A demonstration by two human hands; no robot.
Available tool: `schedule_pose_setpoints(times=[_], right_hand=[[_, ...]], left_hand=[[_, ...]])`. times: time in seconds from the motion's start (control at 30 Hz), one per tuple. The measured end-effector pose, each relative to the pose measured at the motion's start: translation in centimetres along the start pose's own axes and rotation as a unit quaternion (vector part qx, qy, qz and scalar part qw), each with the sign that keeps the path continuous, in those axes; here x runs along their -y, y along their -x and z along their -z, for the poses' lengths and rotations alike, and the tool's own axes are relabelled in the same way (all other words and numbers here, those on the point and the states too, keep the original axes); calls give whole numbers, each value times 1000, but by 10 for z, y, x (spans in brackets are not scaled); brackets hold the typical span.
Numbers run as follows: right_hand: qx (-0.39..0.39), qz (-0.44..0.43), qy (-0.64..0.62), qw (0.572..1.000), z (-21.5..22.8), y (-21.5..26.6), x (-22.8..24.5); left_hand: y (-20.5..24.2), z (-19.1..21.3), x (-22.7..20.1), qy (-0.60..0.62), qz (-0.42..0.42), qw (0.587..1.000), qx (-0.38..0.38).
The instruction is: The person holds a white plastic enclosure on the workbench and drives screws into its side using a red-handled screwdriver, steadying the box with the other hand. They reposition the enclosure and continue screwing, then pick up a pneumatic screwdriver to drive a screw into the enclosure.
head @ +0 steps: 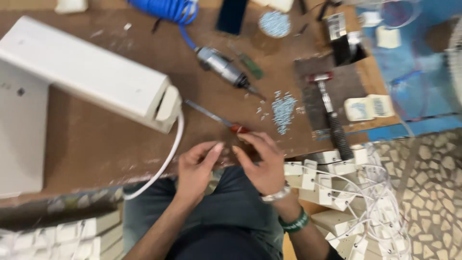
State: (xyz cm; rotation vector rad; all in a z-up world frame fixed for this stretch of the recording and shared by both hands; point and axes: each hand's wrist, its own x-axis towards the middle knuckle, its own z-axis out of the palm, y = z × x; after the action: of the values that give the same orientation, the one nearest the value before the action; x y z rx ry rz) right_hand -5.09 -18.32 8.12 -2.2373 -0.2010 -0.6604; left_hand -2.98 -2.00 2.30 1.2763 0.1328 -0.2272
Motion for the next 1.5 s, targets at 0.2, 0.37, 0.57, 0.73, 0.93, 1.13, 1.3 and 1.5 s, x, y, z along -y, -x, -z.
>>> schedule_pose_setpoints(times=[0.2, 0.37, 0.57, 0.73, 0.93, 1.13, 1.3, 1.5], right_hand=[[6, -13, -39, 999, 4, 5, 26], [-19, 11, -26, 999, 10, 9, 29], [-35, -8, -65, 997, 13, 10, 29], [-43, -11, -56, 997, 15, 9, 32], [-39, -18, -54, 998, 15, 9, 33], [-31, -29, -86, 995, 15, 9, 34], [-26, -28, -79, 996, 11, -2, 29], [20, -94, 25, 995, 1, -40, -18]], left_hand=[[12, -12, -12, 130, 84, 988, 31], [22, -14, -28, 166, 119, 977, 61], [32, -18, -41, 115, 68, 987, 89], [36, -17, -47, 82, -19, 989, 119], [39, -17, -56, 56, -71, 986, 138], [38, -17, -57, 46, -93, 984, 142], [25, -13, -43, -16, -119, 985, 123], [-13, 3, -27, -261, -241, 934, 36]])
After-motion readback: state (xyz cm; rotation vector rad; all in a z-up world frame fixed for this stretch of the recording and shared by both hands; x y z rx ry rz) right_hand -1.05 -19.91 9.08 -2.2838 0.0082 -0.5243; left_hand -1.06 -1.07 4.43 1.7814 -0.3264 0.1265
